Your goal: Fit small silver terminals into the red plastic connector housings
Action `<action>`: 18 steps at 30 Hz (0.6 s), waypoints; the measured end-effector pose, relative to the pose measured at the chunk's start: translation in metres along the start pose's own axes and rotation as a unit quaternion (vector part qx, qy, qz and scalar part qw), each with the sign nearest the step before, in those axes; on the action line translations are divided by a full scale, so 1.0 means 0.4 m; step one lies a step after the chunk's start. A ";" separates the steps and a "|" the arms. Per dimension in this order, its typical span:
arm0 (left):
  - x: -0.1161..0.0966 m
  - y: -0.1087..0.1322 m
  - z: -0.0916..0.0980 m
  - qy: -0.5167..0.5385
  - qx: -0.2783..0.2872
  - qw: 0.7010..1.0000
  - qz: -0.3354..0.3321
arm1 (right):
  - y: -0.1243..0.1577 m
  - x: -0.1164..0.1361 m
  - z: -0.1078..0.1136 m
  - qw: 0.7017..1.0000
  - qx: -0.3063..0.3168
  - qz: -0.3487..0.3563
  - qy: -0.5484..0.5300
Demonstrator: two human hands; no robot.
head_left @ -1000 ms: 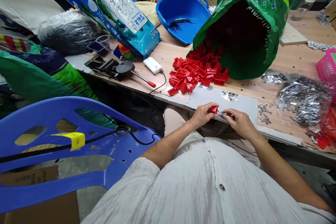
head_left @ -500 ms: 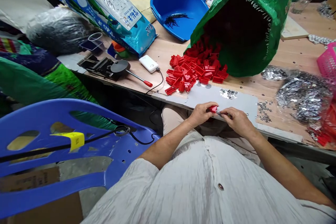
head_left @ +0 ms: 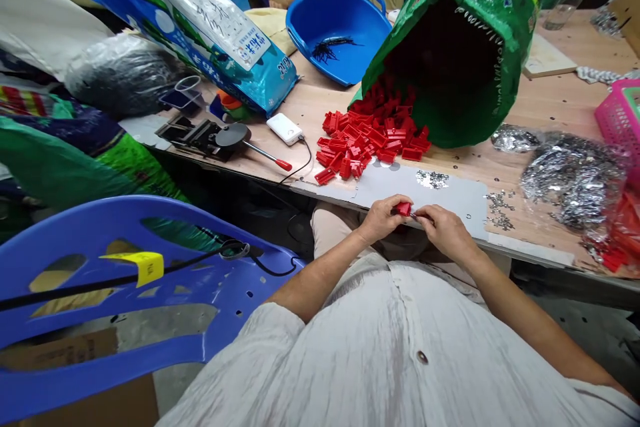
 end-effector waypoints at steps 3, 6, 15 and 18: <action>-0.001 0.018 0.014 0.028 -0.028 0.999 0.012 | 0.009 0.004 0.022 0.999 -0.014 0.013 -0.050; -0.002 0.038 0.027 0.144 -0.062 0.987 0.035 | 0.023 0.007 0.032 0.993 -0.015 0.001 -0.113; -0.035 0.077 -0.042 0.571 -0.005 0.798 0.196 | 0.040 0.057 0.006 0.989 0.064 0.011 -0.132; -0.041 0.085 -0.056 0.606 -0.010 0.763 0.223 | 0.040 0.058 0.012 0.991 0.045 0.013 -0.124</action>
Point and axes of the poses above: each hand's wrist, its own y-axis away from the middle knuckle, its own z-axis out of the back of the hand, x = y × z, the point moved 8 cm from there along -y, towards the middle knuckle, and after that the axes turned 15 degrees about -y, right-handed, at the moved point
